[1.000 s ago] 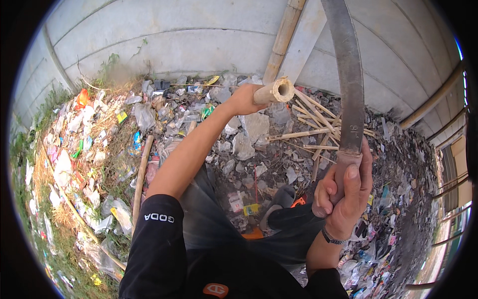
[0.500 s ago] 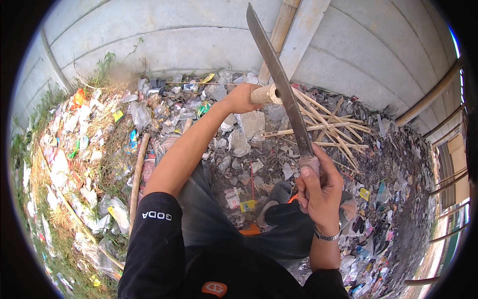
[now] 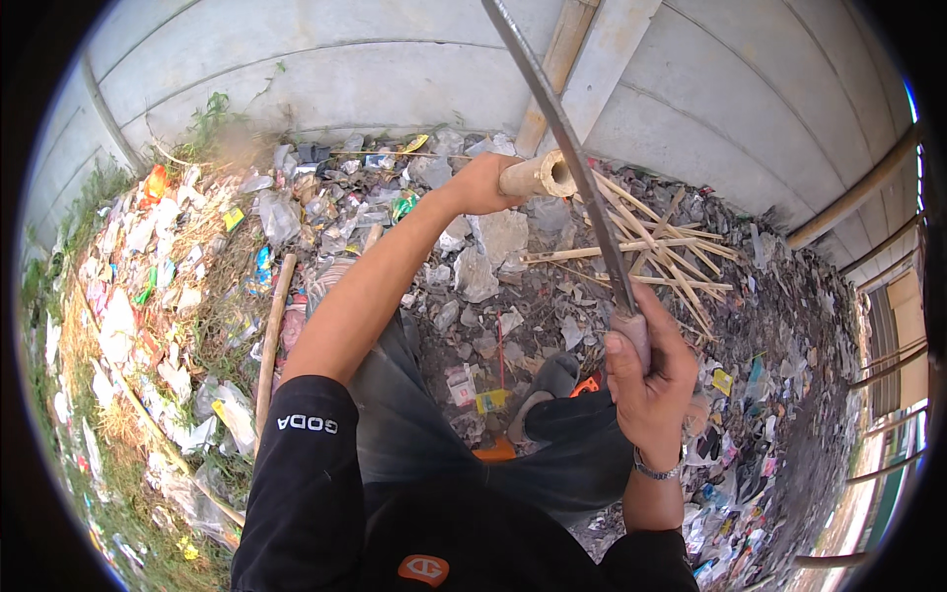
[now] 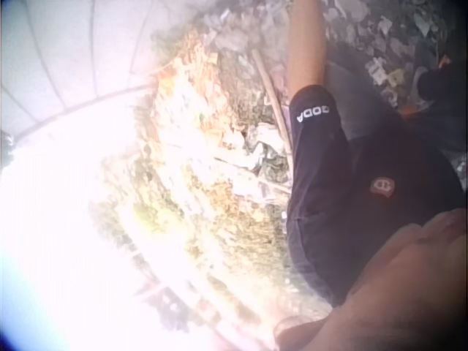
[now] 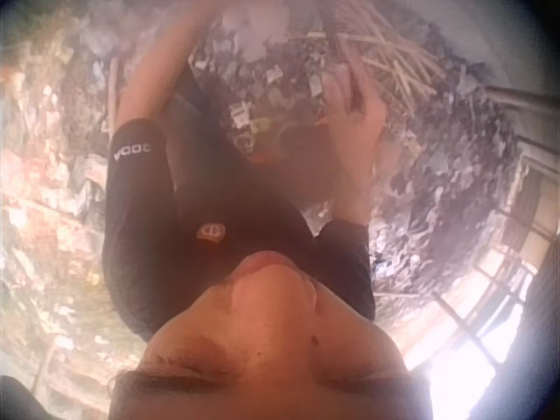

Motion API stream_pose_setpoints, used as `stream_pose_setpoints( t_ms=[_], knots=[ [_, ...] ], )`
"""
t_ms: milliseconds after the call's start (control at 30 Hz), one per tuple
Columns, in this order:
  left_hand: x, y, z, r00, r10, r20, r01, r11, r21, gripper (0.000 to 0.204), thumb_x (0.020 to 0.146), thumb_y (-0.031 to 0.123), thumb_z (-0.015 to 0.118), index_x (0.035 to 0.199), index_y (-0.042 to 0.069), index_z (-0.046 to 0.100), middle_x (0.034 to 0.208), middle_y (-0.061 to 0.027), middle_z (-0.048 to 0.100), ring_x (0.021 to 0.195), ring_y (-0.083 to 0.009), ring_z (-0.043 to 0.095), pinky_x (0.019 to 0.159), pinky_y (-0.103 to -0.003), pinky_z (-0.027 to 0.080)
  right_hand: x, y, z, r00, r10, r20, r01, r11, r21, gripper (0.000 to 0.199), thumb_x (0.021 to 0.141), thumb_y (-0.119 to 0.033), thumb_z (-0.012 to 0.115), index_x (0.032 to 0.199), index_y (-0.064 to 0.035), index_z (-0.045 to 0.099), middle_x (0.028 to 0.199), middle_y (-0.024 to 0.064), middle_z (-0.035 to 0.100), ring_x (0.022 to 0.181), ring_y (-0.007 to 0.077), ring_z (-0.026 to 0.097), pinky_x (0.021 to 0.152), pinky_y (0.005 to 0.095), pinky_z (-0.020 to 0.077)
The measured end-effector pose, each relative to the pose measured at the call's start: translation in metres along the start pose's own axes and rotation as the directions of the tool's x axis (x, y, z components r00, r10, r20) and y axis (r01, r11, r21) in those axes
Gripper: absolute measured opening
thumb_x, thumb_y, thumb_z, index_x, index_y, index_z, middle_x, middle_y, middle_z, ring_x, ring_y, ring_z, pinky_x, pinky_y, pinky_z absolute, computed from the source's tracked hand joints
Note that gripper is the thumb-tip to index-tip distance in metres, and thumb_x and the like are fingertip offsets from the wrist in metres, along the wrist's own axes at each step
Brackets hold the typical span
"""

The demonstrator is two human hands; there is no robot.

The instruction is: The person sits on a debris-covered floor and uses a machete to cut long bamboo poles into smaller segments. They repeatedly pick up a pole, position it, and strike it with the machete to sever it, then place the cut pieces aside.

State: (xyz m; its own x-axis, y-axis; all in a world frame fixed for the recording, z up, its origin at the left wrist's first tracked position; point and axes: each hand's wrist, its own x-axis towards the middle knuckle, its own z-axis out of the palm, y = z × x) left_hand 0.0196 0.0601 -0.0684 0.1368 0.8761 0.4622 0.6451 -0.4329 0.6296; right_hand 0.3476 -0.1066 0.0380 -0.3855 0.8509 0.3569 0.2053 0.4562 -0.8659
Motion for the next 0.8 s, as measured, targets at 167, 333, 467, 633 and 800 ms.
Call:
stream_pose_setpoints(
  t_ms=[167, 333, 467, 633, 800],
  knots=[
    [0.000, 0.001, 0.002, 1.000, 0.024, -0.002, -0.025, 1.000, -0.002, 0.035, 0.077, 0.022, 0.083, 0.105, 0.006, 0.071, 0.095, -0.0144, 0.074, 0.086, -0.0306, 0.070, 0.082, -0.040, 0.054, 0.005, 0.001, 0.003, 0.993, 0.103, 0.053, -0.102, 0.994, -0.035, 0.047, 0.092, -0.007, 0.073, 0.138, -0.0025, 0.060, 0.119, 0.0152, 0.072, 0.103, 0.0125, 0.066, 0.089, 0.0286, 0.0516],
    [0.001, 0.002, 0.000, 1.000, 0.002, 0.029, -0.002, 1.000, 0.004, 0.035, 0.076, 0.020, 0.082, 0.106, 0.006, 0.071, 0.096, -0.0145, 0.075, 0.089, -0.0309, 0.071, 0.084, -0.040, 0.054, 0.013, -0.011, -0.014, 0.991, 0.115, 0.074, -0.114, 0.993, -0.025, 0.047, 0.092, -0.007, 0.073, 0.137, -0.0021, 0.061, 0.113, 0.0114, 0.072, 0.098, 0.0098, 0.064, 0.088, 0.0266, 0.0513],
    [-0.001, 0.006, 0.002, 0.999, 0.023, 0.024, -0.022, 0.999, -0.044, 0.038, 0.075, 0.019, 0.081, 0.109, 0.005, 0.071, 0.098, -0.0157, 0.074, 0.092, -0.0333, 0.071, 0.085, -0.041, 0.054, 0.013, -0.016, -0.020, 0.992, 0.102, 0.073, -0.102, 0.995, -0.011, 0.047, 0.092, -0.006, 0.074, 0.137, -0.0019, 0.061, 0.108, 0.0085, 0.071, 0.094, 0.0095, 0.063, 0.086, 0.0256, 0.0513],
    [0.003, 0.003, 0.002, 0.997, 0.057, 0.043, -0.057, 0.998, -0.002, 0.045, 0.072, 0.017, 0.081, 0.115, 0.006, 0.069, 0.101, -0.0179, 0.074, 0.094, -0.0373, 0.070, 0.087, -0.042, 0.054, 0.007, -0.007, -0.016, 0.993, 0.084, 0.079, -0.084, 0.996, -0.005, 0.048, 0.095, -0.009, 0.071, 0.140, -0.0021, 0.058, 0.093, 0.0065, 0.068, 0.072, 0.0074, 0.062, 0.060, 0.0208, 0.0499],
    [0.004, -0.005, 0.005, 0.996, 0.094, 0.013, -0.094, 0.995, -0.016, 0.038, 0.073, 0.021, 0.081, 0.107, 0.008, 0.072, 0.097, -0.0169, 0.074, 0.091, -0.0368, 0.070, 0.083, -0.042, 0.055, 0.009, -0.007, -0.029, 0.950, 0.248, 0.190, -0.312, 0.764, 0.565, 0.054, 0.099, -0.021, 0.064, 0.146, -0.0013, 0.047, 0.086, 0.0078, 0.062, 0.050, 0.0074, 0.050, 0.034, 0.0217, 0.0343]
  ],
)
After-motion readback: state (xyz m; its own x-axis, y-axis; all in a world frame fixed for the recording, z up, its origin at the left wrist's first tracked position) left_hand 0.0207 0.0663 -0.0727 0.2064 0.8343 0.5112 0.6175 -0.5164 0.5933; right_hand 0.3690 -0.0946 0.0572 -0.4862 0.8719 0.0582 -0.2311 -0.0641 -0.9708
